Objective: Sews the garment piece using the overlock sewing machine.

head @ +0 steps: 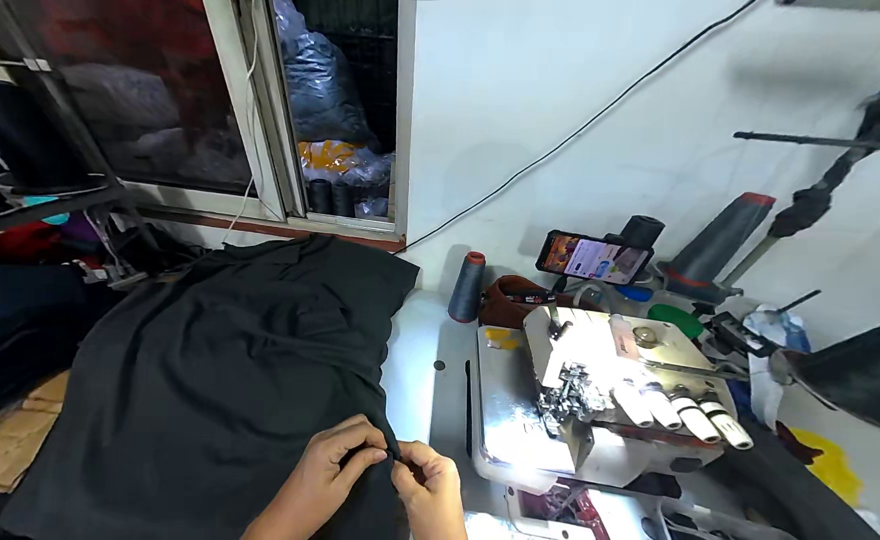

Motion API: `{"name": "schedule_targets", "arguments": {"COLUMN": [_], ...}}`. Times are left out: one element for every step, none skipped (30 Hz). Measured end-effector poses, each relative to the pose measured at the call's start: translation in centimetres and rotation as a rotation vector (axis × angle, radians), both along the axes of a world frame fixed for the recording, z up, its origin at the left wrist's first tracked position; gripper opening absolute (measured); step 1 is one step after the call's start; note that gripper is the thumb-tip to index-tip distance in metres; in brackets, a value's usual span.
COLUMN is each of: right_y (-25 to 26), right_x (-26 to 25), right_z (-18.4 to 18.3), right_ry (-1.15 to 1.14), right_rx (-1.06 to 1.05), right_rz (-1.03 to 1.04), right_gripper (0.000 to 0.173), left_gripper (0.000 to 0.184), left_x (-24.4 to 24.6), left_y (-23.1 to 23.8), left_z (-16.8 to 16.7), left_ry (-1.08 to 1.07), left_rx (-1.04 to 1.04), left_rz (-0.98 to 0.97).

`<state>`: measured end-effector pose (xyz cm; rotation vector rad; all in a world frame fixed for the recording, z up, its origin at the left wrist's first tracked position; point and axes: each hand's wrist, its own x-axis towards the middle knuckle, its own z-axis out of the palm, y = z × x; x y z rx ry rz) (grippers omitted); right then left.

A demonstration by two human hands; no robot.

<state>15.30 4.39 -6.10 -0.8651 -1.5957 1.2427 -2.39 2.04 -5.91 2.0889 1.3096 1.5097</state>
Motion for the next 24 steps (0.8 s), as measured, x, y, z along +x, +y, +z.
{"name": "schedule_targets", "arguments": {"right_y": [0.0,0.0,-0.1,-0.1,-0.3,-0.5,-0.8,-1.1,-1.6,-2.1,-2.8,-3.7,-4.5,-5.1,-5.5,-5.7,-5.7,-5.5,-5.1,-4.7,-4.3,-3.9,-3.5,-3.2], "right_x": [0.0,-0.1,-0.1,-0.1,-0.1,-0.2,-0.2,-0.3,-0.5,-0.6,-0.5,-0.4,-0.2,0.0,0.3,0.7,1.3,2.0,2.7,3.6,4.4,5.3,6.3,7.5], "right_z": [0.0,0.1,0.0,0.1,0.1,0.1,-0.1,-0.5,-1.1,-1.7,-2.1,-2.3,-2.6,-2.8,-2.9,-2.7,-2.3,-1.6,-0.8,-0.1,0.5,1.1,1.6,2.2], "right_ry": [-0.021,-0.044,-0.068,-0.092,-0.105,-0.104,-0.085,-0.049,-0.005,0.033,0.043,0.030,0.002,-0.023,-0.043,-0.052,-0.052,-0.040,-0.010,0.030,0.078,0.121,0.164,0.199], "right_rx": [0.035,0.078,0.120,0.145,0.155,0.151,0.143,0.154,0.192,0.234,0.257,0.262,0.247,0.212,0.161,0.095,0.024,-0.041,-0.086,-0.108,-0.107,-0.094,-0.070,-0.044], "right_rz": [0.007,0.011,0.013,0.017,0.017,0.012,0.003,-0.012,-0.032,-0.047,-0.051,-0.050,-0.047,-0.043,-0.040,-0.046,-0.058,-0.081,-0.115,-0.151,-0.187,-0.224,-0.267,-0.314], "right_gripper": [0.020,0.021,0.021,0.021,0.020,0.019,0.017,0.015,0.013,0.011,0.011,0.015,0.020,0.023,0.024,0.023,0.020,0.017,0.014,0.011,0.010,0.009,0.008,0.007], "left_gripper": [0.020,0.021,0.022,0.022,0.021,0.020,0.020,0.020,0.021,0.022,0.022,0.022,0.022,0.021,0.021,0.021,0.021,0.023,0.025,0.025,0.025,0.025,0.023,0.022], "left_x": [0.0,0.0,-0.1,-0.1,-0.1,-0.2,-0.2,-0.2,-0.3,-0.3,-0.4,-0.5,-0.6,-0.5,-0.3,0.1,0.7,1.5,2.6,3.8,5.2,6.8,8.4,10.1], "left_y": [-0.1,-0.1,-0.2,-0.3,-0.4,-0.5,-0.6,-0.7,-0.8,-0.8,-0.9,-0.9,-1.0,-1.0,-0.9,-0.8,-0.5,0.0,0.7,1.5,2.4,3.3,4.3,5.3], "left_z": [0.0,0.1,0.1,0.1,0.1,0.1,0.1,0.1,0.2,0.2,0.2,0.2,0.4,0.5,0.7,0.8,0.9,1.0,1.3,1.7,2.2,2.8,3.4,3.8], "left_ry": [-0.001,0.006,0.016,0.025,0.030,0.034,0.044,0.058,0.070,0.070,0.055,0.030,0.000,-0.025,-0.039,-0.036,-0.013,0.025,0.073,0.112,0.136,0.145,0.139,0.120], "left_rx": [0.000,-0.001,-0.003,-0.008,-0.014,-0.023,-0.032,-0.042,-0.053,-0.059,-0.063,-0.066,-0.068,-0.072,-0.071,-0.069,-0.066,-0.068,-0.068,-0.066,-0.073,-0.088,-0.094,-0.070], "left_rz": [-0.005,-0.003,-0.001,-0.001,0.000,0.000,0.005,0.014,0.021,0.022,0.023,0.027,0.032,0.039,0.051,0.070,0.108,0.157,0.202,0.218,0.215,0.201,0.170,0.130]}}
